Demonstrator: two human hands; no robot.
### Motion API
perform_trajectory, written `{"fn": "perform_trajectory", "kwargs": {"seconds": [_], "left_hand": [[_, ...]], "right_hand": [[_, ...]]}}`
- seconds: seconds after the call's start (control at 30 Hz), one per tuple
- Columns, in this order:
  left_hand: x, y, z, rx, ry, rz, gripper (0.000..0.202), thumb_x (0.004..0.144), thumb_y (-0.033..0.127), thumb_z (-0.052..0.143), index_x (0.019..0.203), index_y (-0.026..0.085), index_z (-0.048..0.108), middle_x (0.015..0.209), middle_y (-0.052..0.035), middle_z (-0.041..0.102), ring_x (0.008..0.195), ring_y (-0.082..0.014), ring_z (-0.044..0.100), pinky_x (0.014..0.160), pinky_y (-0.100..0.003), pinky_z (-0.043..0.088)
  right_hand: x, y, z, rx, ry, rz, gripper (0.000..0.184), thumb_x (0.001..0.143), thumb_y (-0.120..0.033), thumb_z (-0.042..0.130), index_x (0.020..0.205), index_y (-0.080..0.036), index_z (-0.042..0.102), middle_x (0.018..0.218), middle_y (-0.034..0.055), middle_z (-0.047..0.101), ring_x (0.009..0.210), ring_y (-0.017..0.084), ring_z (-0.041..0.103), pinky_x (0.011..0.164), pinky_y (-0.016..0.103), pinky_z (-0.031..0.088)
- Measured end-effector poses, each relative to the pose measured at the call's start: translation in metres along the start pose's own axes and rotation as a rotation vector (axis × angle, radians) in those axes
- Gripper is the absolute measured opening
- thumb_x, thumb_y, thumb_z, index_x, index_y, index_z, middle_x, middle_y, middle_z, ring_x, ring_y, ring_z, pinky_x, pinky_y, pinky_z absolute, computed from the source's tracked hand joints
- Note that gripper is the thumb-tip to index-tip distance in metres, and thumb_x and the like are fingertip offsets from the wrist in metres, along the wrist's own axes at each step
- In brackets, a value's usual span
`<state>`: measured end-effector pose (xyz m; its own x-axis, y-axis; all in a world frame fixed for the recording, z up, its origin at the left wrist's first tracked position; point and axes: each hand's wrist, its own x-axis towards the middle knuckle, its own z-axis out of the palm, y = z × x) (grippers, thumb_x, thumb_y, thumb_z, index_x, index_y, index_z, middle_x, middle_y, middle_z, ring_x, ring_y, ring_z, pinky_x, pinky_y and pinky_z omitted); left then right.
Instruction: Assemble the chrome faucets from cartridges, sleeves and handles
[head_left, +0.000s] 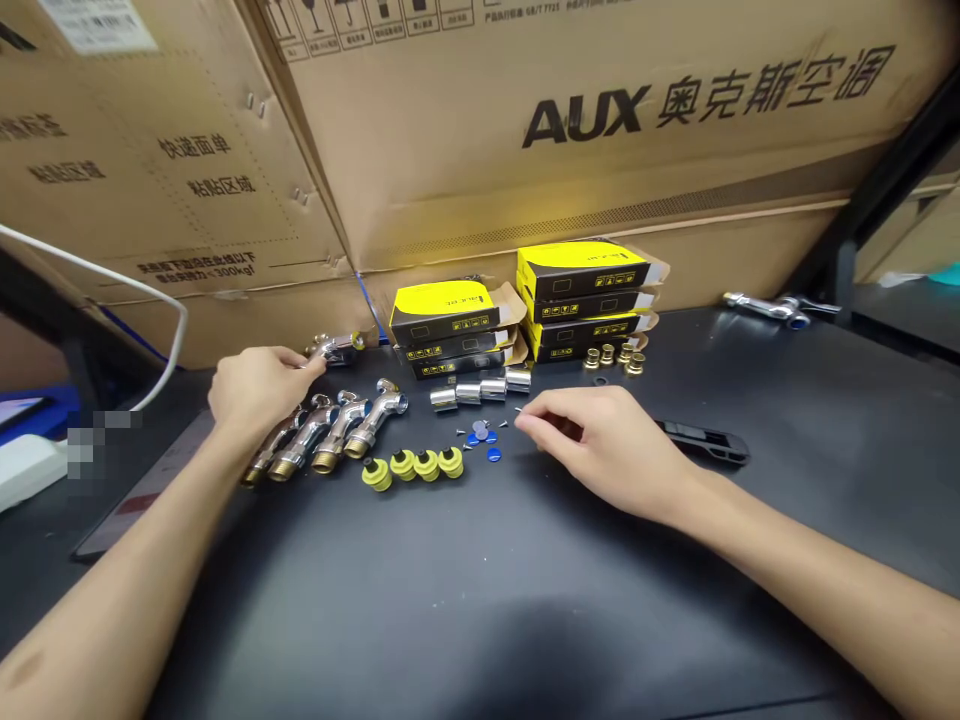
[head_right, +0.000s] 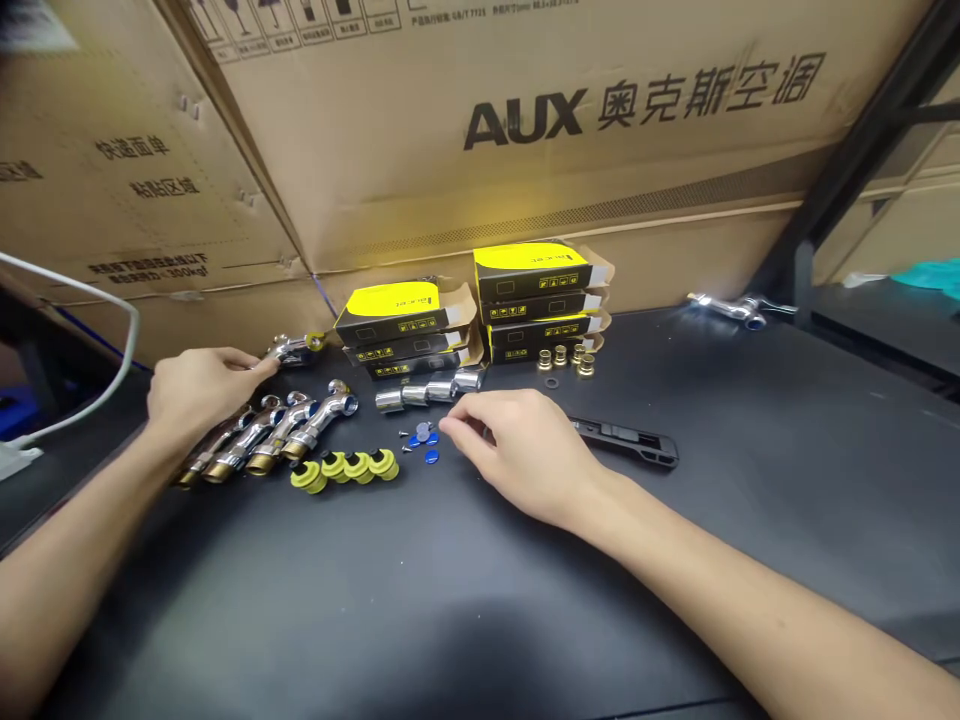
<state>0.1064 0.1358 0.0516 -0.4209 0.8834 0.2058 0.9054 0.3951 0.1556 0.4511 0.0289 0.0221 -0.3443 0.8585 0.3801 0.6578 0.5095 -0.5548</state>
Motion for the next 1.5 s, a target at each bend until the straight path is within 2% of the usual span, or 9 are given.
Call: {"fn": "perform_trajectory", "kwargs": {"seconds": [0.23,0.43,0.67,0.8,0.9,1.1,1.2,1.33,1.5], "left_hand": [[0.003,-0.004,0.004,0.035,-0.072,0.038,0.056,0.083,0.063,0.054,0.114,0.022,0.077,0.117,-0.0182,0.075,0.114,-0.0422,0.064,0.091,-0.052,0.053],[0.000,-0.005,0.002,0.041,-0.068,0.064,0.052,0.083,0.057,0.056,0.114,0.020,0.076,0.121,-0.0183,0.074,0.118,-0.0438,0.062,0.092,-0.052,0.052],[0.003,-0.006,0.006,0.005,-0.025,0.077,0.045,0.084,0.052,0.059,0.113,0.021,0.075,0.117,-0.0134,0.077,0.116,-0.0387,0.064,0.090,-0.044,0.053],[0.005,-0.009,0.009,-0.006,-0.004,0.103,0.045,0.086,0.051,0.059,0.114,0.019,0.075,0.115,-0.0130,0.077,0.114,-0.0383,0.065,0.089,-0.044,0.052],[0.007,-0.012,0.009,-0.002,0.004,0.143,0.047,0.090,0.053,0.056,0.115,0.017,0.074,0.113,-0.0136,0.077,0.113,-0.0376,0.065,0.090,-0.044,0.052],[0.011,-0.010,0.011,0.004,-0.017,0.294,0.043,0.096,0.050,0.056,0.120,0.017,0.068,0.114,-0.0092,0.072,0.109,-0.0275,0.066,0.093,-0.043,0.052],[0.010,-0.004,0.013,0.010,-0.007,0.341,0.043,0.094,0.051,0.055,0.119,0.020,0.071,0.109,-0.0094,0.076,0.108,-0.0318,0.067,0.086,-0.038,0.050],[0.008,0.003,0.016,0.058,-0.012,0.328,0.046,0.091,0.054,0.054,0.116,0.020,0.074,0.111,-0.0142,0.077,0.106,-0.0376,0.067,0.079,-0.040,0.049],[0.008,0.004,0.016,0.107,0.005,0.296,0.051,0.090,0.055,0.053,0.117,0.017,0.074,0.115,-0.0180,0.076,0.109,-0.0419,0.065,0.081,-0.045,0.048]], "right_hand": [[0.000,-0.001,0.000,0.012,-0.042,-0.002,0.022,0.100,-0.031,0.057,0.089,-0.023,0.074,0.089,-0.0015,0.078,0.080,0.015,0.069,0.074,0.027,0.045],[0.000,-0.001,0.000,0.005,-0.048,0.006,0.023,0.100,-0.031,0.057,0.088,-0.023,0.074,0.089,-0.0024,0.078,0.080,0.014,0.069,0.073,0.026,0.045],[-0.001,0.000,0.002,-0.006,-0.064,0.000,0.022,0.100,-0.030,0.057,0.089,-0.023,0.074,0.090,-0.0041,0.079,0.080,0.013,0.069,0.073,0.025,0.044],[-0.002,0.000,0.001,0.001,-0.072,0.002,0.021,0.100,-0.030,0.057,0.089,-0.023,0.074,0.090,-0.0040,0.078,0.081,0.013,0.069,0.074,0.025,0.044],[-0.002,0.000,0.001,0.003,-0.079,-0.003,0.021,0.099,-0.030,0.057,0.090,-0.023,0.074,0.090,-0.0038,0.079,0.081,0.014,0.069,0.074,0.025,0.045],[-0.002,0.000,0.003,0.007,-0.101,-0.001,0.020,0.099,-0.030,0.057,0.092,-0.024,0.075,0.091,-0.0035,0.079,0.079,0.014,0.069,0.071,0.025,0.044],[-0.002,0.000,0.003,0.002,-0.107,-0.001,0.020,0.099,-0.030,0.057,0.092,-0.024,0.076,0.090,-0.0033,0.079,0.078,0.014,0.069,0.070,0.025,0.044],[-0.002,0.000,0.003,-0.008,-0.110,-0.008,0.021,0.100,-0.031,0.057,0.092,-0.023,0.075,0.089,-0.0028,0.079,0.076,0.014,0.068,0.070,0.025,0.044],[-0.002,0.001,0.003,-0.005,-0.111,-0.012,0.022,0.100,-0.032,0.057,0.092,-0.023,0.075,0.088,-0.0031,0.078,0.076,0.013,0.067,0.070,0.025,0.044]]}}
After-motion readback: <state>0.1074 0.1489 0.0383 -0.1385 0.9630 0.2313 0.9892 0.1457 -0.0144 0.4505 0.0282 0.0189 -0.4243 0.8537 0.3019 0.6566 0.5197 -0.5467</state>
